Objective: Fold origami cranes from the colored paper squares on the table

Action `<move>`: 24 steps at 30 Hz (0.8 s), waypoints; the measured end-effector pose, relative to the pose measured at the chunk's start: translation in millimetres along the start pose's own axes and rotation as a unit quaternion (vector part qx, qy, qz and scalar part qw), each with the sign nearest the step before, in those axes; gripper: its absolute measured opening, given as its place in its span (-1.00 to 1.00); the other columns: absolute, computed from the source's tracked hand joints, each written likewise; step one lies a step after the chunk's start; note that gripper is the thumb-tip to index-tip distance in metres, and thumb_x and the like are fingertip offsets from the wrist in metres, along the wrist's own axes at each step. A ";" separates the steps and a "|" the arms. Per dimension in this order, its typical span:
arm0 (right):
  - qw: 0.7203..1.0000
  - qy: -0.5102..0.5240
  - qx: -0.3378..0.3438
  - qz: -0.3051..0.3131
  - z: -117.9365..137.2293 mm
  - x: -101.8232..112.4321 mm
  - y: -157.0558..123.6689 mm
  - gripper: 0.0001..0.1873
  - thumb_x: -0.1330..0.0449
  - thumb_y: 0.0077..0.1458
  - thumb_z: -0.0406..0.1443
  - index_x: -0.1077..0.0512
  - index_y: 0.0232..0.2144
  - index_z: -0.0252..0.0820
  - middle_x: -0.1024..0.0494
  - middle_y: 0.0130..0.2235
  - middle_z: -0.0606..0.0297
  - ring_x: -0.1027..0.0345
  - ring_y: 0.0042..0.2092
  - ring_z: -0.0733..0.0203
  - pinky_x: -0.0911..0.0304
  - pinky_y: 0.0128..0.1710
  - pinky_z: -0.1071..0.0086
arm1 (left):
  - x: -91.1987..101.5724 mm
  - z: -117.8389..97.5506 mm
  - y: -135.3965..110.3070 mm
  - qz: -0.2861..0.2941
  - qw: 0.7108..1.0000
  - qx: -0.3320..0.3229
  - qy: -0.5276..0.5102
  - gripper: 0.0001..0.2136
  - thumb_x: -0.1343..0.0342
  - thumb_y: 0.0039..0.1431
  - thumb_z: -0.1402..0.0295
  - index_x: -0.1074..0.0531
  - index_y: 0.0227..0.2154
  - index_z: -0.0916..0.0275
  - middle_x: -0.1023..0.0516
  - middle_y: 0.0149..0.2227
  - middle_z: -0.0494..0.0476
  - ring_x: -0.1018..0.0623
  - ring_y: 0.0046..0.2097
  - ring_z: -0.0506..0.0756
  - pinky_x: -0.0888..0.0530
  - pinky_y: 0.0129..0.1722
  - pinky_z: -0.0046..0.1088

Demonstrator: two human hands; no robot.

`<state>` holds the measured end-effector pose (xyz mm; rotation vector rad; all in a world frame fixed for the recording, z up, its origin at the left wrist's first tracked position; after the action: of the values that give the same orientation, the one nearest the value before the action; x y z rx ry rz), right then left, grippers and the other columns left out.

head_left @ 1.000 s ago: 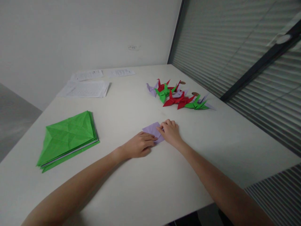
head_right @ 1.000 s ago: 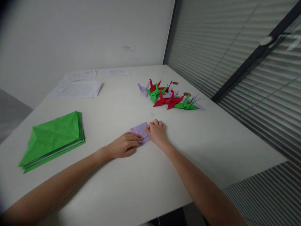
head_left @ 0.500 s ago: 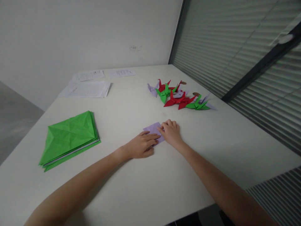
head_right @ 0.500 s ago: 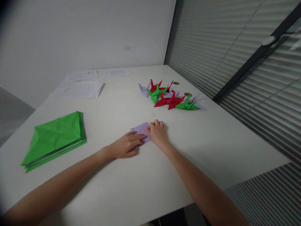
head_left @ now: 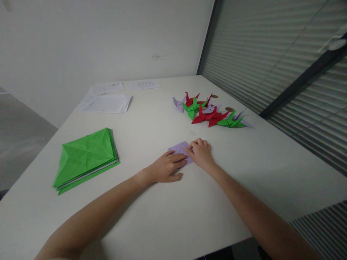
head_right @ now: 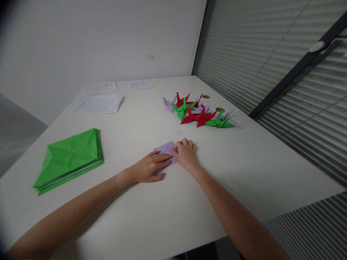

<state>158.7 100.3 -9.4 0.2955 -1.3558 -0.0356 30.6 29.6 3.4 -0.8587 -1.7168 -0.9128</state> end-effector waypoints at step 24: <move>0.957 0.132 0.256 0.010 25.7 23.5 -7.1 -0.78 -0.16 0.12 -0.37 -0.58 -0.24 -0.09 -0.61 -0.31 0.23 -0.37 -0.07 0.04 -0.14 0.05 0.08 | 11.4 -0.9 -6.2 -0.076 0.994 0.055 0.063 -0.57 0.05 0.30 0.06 -0.34 0.05 0.27 -0.49 0.06 0.29 -0.37 0.18 0.27 -0.22 0.21 -0.02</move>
<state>140.1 84.0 16.0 0.6978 -1.0838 0.3675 22.4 27.4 13.3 -0.5921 -1.7232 -0.9428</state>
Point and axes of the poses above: each hand's wrist, its own y-axis towards the middle knuckle, its own x-axis out of the back of the hand, z = x × y, the point moved 8 cm from there along y, towards the middle knuckle
